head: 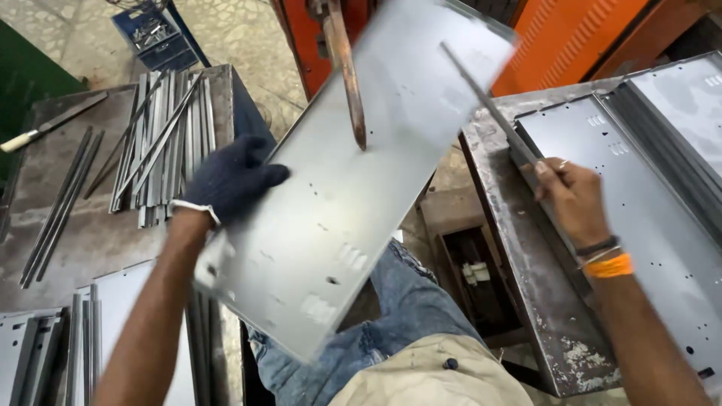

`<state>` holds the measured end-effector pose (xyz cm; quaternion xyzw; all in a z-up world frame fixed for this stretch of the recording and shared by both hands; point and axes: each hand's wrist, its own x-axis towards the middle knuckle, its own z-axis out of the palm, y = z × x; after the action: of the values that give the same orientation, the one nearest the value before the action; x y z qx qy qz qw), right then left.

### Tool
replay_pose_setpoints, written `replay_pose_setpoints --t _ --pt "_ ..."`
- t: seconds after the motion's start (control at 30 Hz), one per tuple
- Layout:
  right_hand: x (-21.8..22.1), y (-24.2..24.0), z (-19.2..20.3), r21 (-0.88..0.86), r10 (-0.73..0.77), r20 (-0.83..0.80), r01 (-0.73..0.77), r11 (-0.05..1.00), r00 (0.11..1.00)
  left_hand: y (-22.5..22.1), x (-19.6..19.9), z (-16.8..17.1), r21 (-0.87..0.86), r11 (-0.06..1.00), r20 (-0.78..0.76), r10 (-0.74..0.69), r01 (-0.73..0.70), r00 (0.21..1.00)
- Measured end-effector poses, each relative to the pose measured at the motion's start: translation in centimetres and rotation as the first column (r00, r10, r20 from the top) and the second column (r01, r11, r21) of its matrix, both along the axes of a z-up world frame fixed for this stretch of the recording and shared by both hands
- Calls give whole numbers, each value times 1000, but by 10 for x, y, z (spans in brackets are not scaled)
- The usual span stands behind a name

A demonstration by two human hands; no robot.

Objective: Spot welding metal strips onto a metal panel using a stationary welding machine.

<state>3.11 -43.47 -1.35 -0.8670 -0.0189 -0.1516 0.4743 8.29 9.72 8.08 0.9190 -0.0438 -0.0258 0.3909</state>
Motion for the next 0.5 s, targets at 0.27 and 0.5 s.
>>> replay_pose_setpoints --t 0.27,0.5 --pt "68 40 88 -604 386 140 -230 763 912 49 16 37 531 847 28 10 -23 1000" --pt "161 166 81 -686 507 139 -287 668 851 60 30 34 435 898 307 -215 64 927"
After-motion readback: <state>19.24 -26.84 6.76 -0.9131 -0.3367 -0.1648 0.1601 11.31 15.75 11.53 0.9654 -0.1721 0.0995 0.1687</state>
